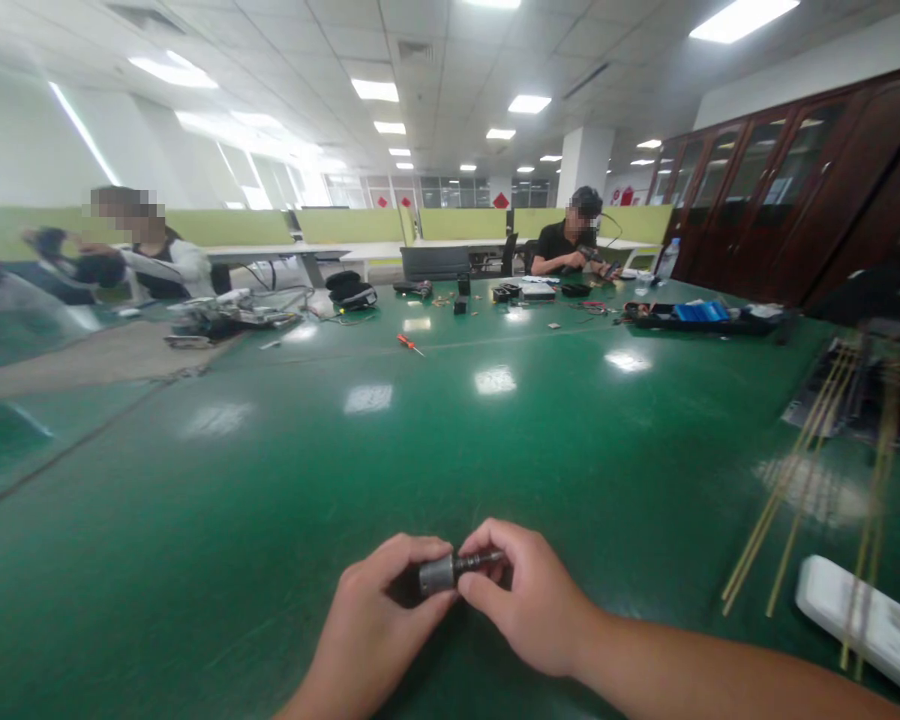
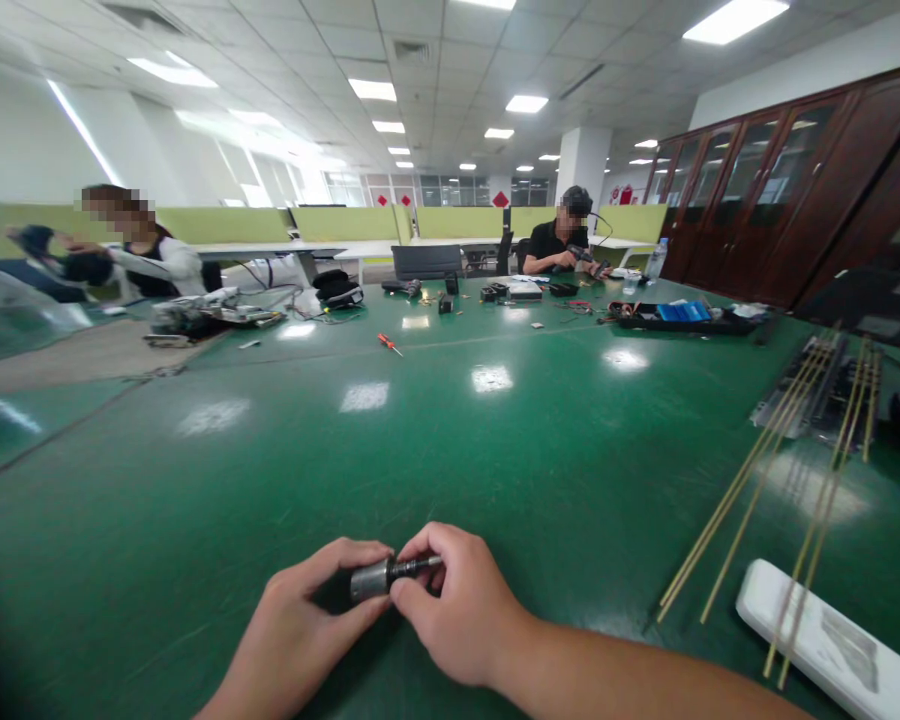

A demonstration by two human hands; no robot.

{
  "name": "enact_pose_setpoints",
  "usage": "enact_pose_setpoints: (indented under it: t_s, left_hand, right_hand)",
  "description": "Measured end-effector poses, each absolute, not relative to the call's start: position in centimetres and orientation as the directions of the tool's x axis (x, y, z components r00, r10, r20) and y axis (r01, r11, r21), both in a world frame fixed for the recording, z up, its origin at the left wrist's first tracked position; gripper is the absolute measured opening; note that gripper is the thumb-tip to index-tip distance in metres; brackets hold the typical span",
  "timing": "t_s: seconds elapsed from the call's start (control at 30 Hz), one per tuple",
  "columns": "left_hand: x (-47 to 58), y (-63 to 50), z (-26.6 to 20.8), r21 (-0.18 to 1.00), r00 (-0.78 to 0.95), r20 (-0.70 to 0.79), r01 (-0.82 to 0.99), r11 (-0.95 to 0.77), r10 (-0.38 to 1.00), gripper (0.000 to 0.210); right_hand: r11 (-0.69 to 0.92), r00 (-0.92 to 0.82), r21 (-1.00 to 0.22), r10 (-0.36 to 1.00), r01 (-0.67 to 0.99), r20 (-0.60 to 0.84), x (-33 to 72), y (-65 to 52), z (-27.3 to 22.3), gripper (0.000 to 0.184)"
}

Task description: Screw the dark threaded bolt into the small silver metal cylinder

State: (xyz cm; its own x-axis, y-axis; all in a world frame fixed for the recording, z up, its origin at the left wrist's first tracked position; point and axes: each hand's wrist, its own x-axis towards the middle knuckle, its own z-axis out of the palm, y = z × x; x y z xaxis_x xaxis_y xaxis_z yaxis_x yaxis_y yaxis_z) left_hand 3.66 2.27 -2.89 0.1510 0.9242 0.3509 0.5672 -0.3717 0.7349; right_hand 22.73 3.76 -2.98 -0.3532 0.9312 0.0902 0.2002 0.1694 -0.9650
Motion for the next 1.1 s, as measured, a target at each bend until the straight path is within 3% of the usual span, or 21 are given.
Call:
enact_pose_setpoints:
  t_s: [1.1]
  left_hand:
    - [3.65, 2.40, -3.40, 0.698, 0.114, 0.400, 0.605, -0.383, 0.910, 0.021]
  right_hand:
    - [0.125, -0.354, -0.977, 0.934, 0.171, 0.057, 22.43, 4.11, -3.57, 0.009]
